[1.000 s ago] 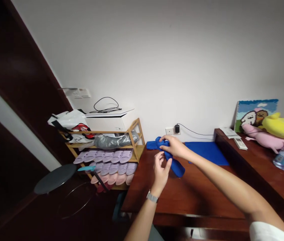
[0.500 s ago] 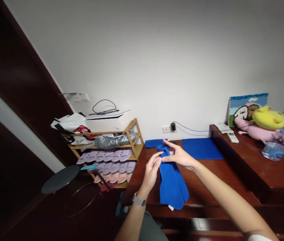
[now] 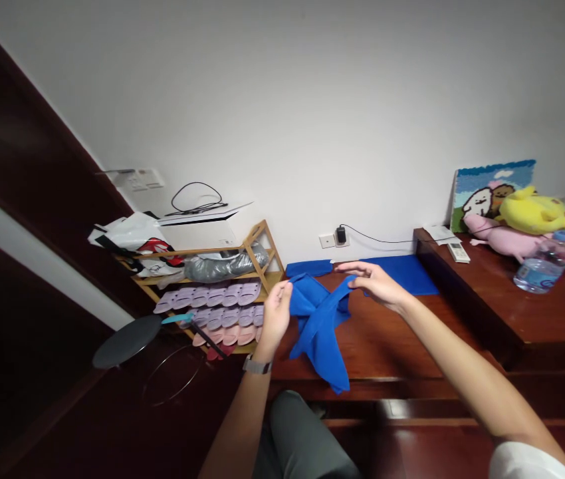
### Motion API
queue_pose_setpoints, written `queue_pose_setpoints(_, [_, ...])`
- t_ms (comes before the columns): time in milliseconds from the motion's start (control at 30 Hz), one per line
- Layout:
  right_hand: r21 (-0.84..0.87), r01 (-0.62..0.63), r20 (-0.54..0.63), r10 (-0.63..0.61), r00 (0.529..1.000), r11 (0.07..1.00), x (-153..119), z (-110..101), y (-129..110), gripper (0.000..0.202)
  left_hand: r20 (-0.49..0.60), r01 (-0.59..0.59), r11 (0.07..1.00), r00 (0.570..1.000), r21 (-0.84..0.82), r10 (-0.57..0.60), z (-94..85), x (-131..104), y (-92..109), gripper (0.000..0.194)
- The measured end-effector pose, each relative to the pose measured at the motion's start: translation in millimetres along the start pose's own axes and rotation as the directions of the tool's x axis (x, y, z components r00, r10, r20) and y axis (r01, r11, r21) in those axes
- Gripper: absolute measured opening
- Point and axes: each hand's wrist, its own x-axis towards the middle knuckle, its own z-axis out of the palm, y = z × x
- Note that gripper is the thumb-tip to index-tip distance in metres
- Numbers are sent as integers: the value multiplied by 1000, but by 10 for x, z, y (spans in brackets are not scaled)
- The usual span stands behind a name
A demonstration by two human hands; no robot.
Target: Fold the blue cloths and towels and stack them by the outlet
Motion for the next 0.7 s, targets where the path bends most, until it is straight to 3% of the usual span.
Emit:
queue_pose_setpoints(100, [-2, -3, -179, 3, 984, 1000, -86, -389, -37, 20, -198, 19, 999, 980, 29, -13, -351, 187, -225, 50])
queue_pose_setpoints(167, [-35, 27, -324, -37, 945, 999, -160, -707, -52, 13, -262, 35, 998, 965, 46, -22, -625, 287, -348, 50])
queue_pose_setpoints(300, [-88, 77, -531, -112, 840, 993, -349, -1331, -61, 17, -207, 58, 991, 978, 118, -33, -1118, 381, -471, 50])
queue_pose_setpoints(400, [-173, 26, -624, -130, 771, 985, -531, -1677, -69, 21, -195, 88, 988, 979, 125, -62, -1366, 403, -496, 54])
queue_pose_setpoints(467, [-330, -68, -643, -172, 746, 941, -663, -1846, -76, 25, -236, 139, 988, 964, 61, -121, -1474, 412, -505, 58])
queue_pose_setpoints(567, [-619, -121, -556, -324, 765, 776, -865, -2057, -61, 40, -329, 192, 981, 925, -24, -189, -1577, 397, -493, 63])
queue_pose_setpoints(633, [-751, -92, -464, -423, 778, 654, -1013, -2189, -13, 56, -402, 178, 984, 900, -17, -170, -1623, 352, -449, 62])
queue_pose_setpoints(700, [-854, -96, -393, -514, 763, 512, -1189, -2315, 64, 67, -449, 158, 987, 884, 25, -130, -1669, 271, -375, 59])
